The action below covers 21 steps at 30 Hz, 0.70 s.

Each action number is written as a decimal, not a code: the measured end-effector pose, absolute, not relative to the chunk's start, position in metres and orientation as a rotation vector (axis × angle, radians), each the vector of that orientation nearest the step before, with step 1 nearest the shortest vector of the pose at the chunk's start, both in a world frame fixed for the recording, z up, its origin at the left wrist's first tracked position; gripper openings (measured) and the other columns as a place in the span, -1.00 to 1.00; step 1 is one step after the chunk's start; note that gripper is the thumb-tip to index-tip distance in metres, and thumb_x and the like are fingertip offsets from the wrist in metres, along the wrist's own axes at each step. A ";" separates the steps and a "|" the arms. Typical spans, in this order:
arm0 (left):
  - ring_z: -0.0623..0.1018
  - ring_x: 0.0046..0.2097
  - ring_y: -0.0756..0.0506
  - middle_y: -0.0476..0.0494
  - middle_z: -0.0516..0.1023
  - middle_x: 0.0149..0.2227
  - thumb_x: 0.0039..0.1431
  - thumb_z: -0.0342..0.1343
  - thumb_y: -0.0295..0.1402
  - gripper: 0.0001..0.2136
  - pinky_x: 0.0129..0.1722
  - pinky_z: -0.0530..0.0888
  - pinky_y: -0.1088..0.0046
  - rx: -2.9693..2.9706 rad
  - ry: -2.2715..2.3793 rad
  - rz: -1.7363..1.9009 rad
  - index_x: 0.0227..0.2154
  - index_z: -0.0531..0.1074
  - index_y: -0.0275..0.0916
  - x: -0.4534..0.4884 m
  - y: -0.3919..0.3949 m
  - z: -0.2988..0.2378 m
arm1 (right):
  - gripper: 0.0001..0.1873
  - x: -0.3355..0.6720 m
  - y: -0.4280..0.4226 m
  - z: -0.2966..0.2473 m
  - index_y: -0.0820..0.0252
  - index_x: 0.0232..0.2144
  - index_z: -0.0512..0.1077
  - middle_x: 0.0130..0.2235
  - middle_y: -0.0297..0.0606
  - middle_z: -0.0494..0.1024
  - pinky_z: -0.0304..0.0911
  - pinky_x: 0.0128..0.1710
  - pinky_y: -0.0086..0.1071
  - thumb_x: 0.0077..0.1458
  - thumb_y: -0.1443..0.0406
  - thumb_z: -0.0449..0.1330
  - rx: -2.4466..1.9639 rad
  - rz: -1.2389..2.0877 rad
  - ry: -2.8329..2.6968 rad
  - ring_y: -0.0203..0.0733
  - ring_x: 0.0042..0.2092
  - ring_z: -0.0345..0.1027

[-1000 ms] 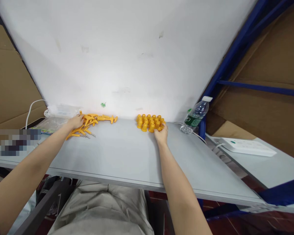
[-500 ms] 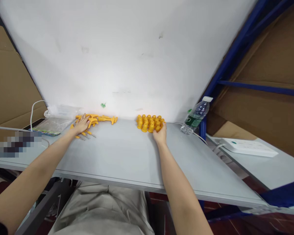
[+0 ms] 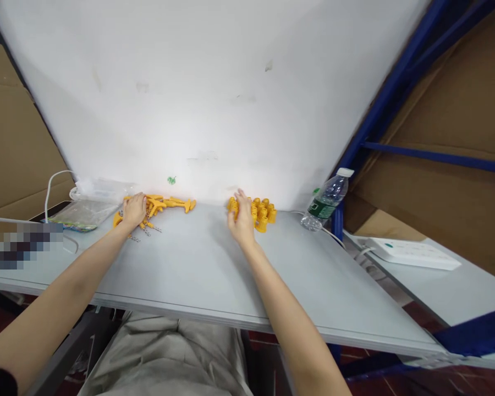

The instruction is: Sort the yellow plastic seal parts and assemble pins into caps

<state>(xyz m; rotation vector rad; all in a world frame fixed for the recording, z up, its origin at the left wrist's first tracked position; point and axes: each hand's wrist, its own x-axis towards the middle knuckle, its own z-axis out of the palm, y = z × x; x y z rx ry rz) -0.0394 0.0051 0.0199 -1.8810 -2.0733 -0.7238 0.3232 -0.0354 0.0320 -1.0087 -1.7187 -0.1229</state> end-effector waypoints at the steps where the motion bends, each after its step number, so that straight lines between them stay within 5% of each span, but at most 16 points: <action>1: 0.33 0.24 -0.24 -0.34 0.34 0.23 0.34 -0.39 -0.33 -0.54 0.21 0.17 0.07 -1.884 -2.067 -0.720 0.10 0.33 -0.30 -0.040 0.004 0.022 | -0.44 0.313 -0.037 0.035 0.16 0.15 0.17 0.25 0.04 0.24 -0.01 0.26 0.13 0.06 0.38 -0.03 -0.985 -0.087 -1.806 0.02 0.31 0.05; 12: 0.20 0.33 -0.22 -0.21 0.30 0.27 0.28 -0.16 -0.16 -0.52 0.32 -0.05 0.02 -2.465 -1.517 -0.296 0.21 0.28 -0.14 -0.077 -0.050 0.034 | -0.33 0.217 0.008 0.038 0.31 0.28 0.05 0.37 0.09 -0.01 -0.11 0.28 0.13 0.11 0.39 -0.01 -1.270 0.435 -2.282 0.00 0.39 -0.20; 21: 0.18 0.34 -0.20 -0.22 0.21 0.32 0.32 -0.23 -0.13 -0.50 0.31 0.01 0.08 -2.341 -1.547 -0.398 0.25 0.20 -0.16 -0.083 -0.035 0.008 | -0.35 0.168 0.030 0.022 0.23 0.36 -0.13 0.42 -0.02 -0.19 -0.40 0.28 0.28 0.28 0.24 -0.10 -1.591 0.463 -2.417 0.09 0.42 -0.42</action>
